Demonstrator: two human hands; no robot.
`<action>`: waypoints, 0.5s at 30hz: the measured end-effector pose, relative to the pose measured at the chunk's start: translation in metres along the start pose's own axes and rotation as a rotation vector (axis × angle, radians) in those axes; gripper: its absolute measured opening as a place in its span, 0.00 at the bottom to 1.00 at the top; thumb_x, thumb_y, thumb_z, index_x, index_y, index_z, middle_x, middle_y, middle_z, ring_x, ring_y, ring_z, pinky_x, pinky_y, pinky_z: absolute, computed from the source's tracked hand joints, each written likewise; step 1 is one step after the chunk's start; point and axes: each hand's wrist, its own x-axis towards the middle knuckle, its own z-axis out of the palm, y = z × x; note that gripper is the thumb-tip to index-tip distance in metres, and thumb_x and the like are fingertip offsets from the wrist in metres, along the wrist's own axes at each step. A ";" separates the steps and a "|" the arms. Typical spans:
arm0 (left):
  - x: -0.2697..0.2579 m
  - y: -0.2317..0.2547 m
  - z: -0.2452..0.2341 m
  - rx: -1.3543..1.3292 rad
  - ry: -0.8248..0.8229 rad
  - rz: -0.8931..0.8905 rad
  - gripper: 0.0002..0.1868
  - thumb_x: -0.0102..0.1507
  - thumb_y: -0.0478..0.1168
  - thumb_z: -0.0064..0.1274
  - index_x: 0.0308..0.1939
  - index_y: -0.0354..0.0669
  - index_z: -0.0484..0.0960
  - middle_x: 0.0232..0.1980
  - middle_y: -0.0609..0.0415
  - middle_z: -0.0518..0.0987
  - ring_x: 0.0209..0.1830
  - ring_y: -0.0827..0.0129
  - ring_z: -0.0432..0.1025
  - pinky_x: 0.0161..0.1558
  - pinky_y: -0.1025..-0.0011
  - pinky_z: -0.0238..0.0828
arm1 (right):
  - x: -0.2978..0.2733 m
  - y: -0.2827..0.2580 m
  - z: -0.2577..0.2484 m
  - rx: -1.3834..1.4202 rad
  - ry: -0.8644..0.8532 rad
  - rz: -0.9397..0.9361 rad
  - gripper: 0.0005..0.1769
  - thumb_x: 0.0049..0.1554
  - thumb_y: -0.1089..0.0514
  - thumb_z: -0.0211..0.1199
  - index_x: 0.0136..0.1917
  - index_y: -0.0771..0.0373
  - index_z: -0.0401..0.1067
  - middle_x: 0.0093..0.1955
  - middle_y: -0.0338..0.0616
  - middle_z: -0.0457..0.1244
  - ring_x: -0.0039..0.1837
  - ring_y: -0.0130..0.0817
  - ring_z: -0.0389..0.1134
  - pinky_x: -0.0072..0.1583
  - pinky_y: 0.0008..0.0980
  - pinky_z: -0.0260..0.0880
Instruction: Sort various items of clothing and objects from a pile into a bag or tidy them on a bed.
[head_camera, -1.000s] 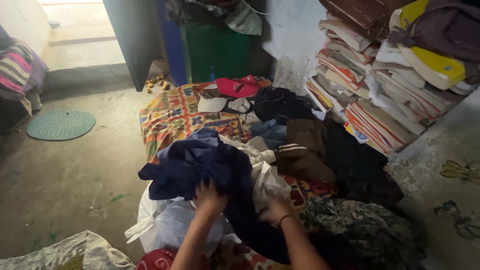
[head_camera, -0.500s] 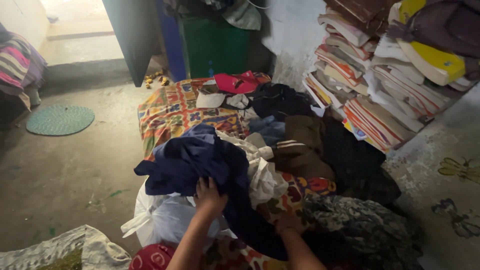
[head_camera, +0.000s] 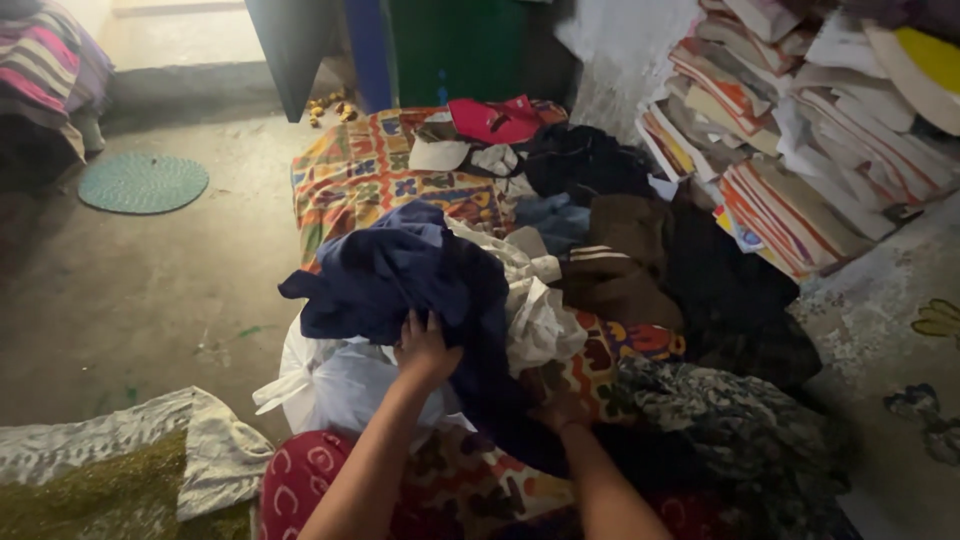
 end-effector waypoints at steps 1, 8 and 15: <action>-0.001 -0.001 0.001 0.002 0.000 -0.003 0.53 0.56 0.59 0.60 0.80 0.52 0.52 0.84 0.43 0.43 0.83 0.49 0.41 0.74 0.44 0.48 | -0.008 -0.002 -0.004 0.001 -0.002 -0.002 0.65 0.40 0.28 0.75 0.81 0.53 0.51 0.77 0.50 0.57 0.76 0.47 0.60 0.72 0.43 0.62; 0.002 -0.005 0.010 0.051 -0.005 0.023 0.50 0.57 0.58 0.60 0.78 0.52 0.55 0.83 0.41 0.45 0.82 0.44 0.41 0.74 0.41 0.45 | -0.051 -0.006 -0.026 -0.043 -0.171 0.084 0.48 0.51 0.36 0.63 0.81 0.43 0.53 0.79 0.47 0.58 0.78 0.47 0.60 0.75 0.47 0.61; -0.002 -0.003 0.007 0.066 -0.031 0.016 0.49 0.58 0.56 0.58 0.79 0.54 0.52 0.84 0.43 0.43 0.83 0.46 0.41 0.74 0.42 0.46 | -0.053 0.006 -0.019 -0.174 -0.179 0.039 0.33 0.61 0.43 0.55 0.79 0.34 0.54 0.80 0.43 0.53 0.79 0.50 0.56 0.74 0.51 0.60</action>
